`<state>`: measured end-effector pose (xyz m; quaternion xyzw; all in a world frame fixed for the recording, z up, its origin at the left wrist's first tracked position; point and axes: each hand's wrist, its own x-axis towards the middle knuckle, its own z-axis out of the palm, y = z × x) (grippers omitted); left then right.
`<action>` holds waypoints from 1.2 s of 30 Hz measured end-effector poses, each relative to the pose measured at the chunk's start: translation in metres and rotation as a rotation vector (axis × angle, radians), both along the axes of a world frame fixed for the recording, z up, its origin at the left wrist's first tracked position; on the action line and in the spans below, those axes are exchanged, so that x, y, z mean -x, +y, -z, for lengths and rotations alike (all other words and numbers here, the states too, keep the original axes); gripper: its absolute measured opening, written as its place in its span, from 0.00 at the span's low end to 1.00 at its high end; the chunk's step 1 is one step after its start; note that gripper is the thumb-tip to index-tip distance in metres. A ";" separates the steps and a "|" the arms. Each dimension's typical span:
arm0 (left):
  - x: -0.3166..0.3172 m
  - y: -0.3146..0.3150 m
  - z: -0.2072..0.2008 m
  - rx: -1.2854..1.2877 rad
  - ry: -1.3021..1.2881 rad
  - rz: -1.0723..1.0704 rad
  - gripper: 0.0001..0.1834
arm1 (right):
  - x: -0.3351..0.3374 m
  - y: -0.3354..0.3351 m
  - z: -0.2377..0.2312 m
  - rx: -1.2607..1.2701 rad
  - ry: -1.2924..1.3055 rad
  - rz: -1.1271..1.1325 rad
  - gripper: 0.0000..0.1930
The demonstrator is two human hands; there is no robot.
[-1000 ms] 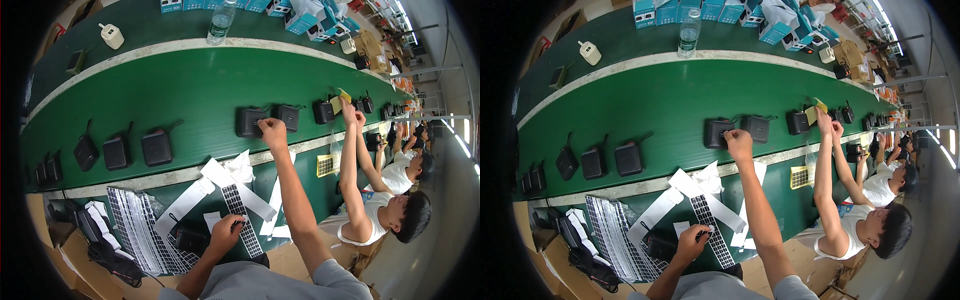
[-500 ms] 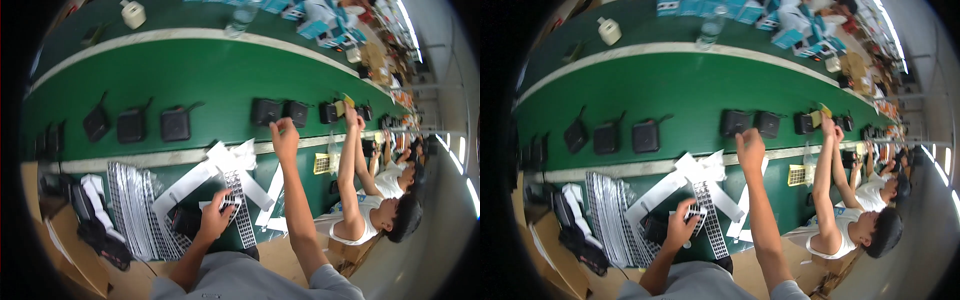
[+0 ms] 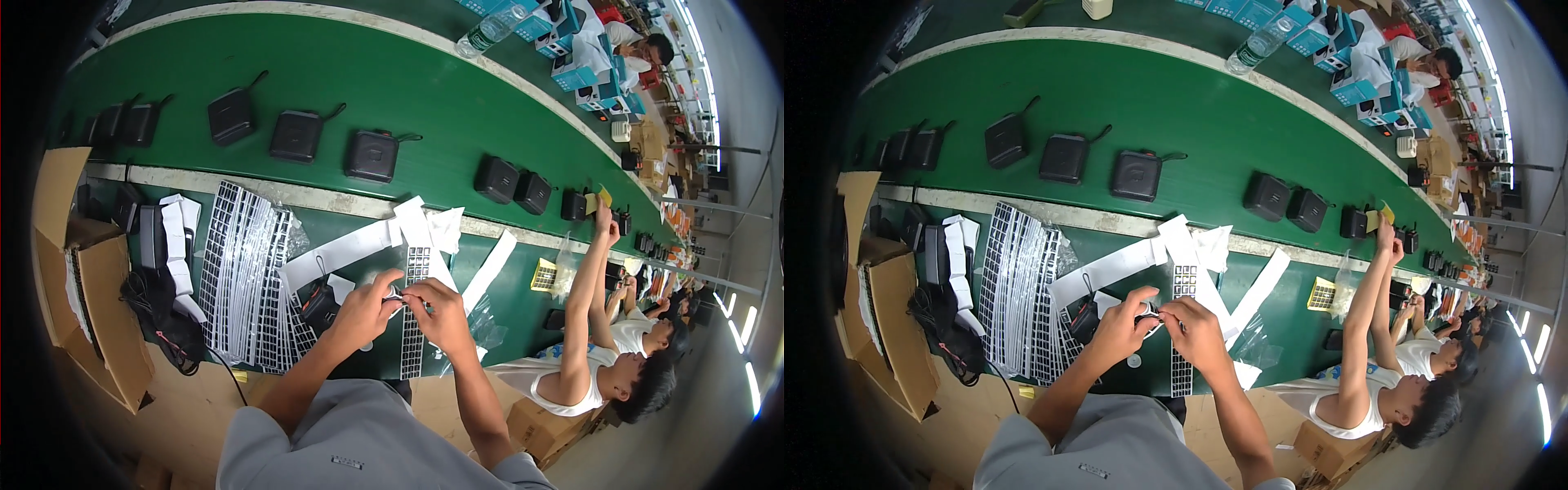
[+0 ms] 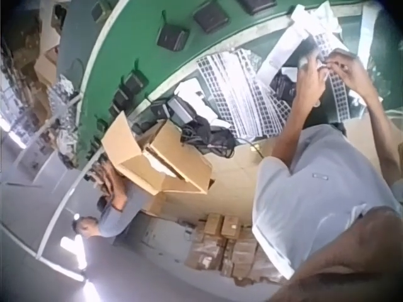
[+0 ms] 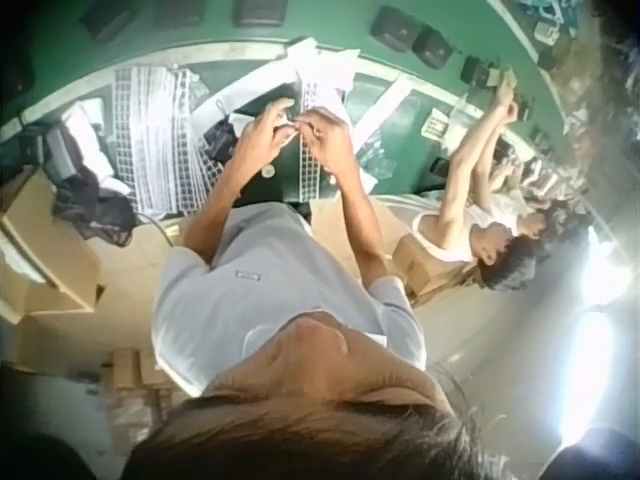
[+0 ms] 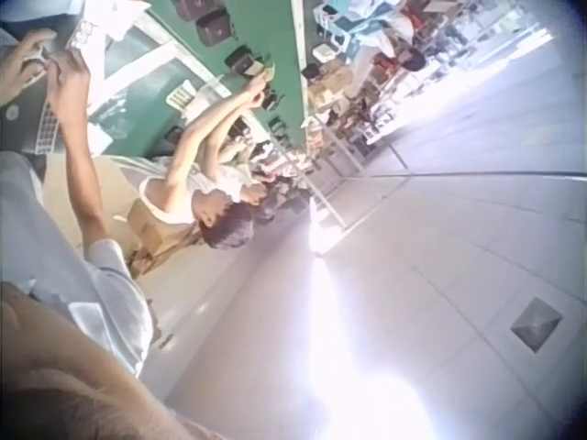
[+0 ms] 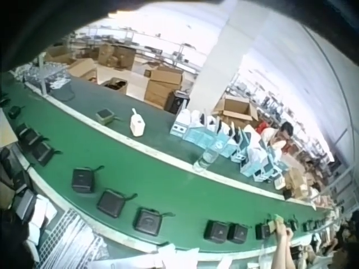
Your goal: The person peels labels from a sheet and applies them by hand to small black square electronic devices on an assembly line.
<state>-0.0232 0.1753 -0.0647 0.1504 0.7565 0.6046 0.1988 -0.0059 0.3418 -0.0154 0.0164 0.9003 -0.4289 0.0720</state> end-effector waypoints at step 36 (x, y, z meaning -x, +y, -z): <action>0.013 -0.036 -0.010 0.065 0.148 -0.004 0.11 | 0.044 -0.001 -0.004 0.236 -0.383 0.098 0.03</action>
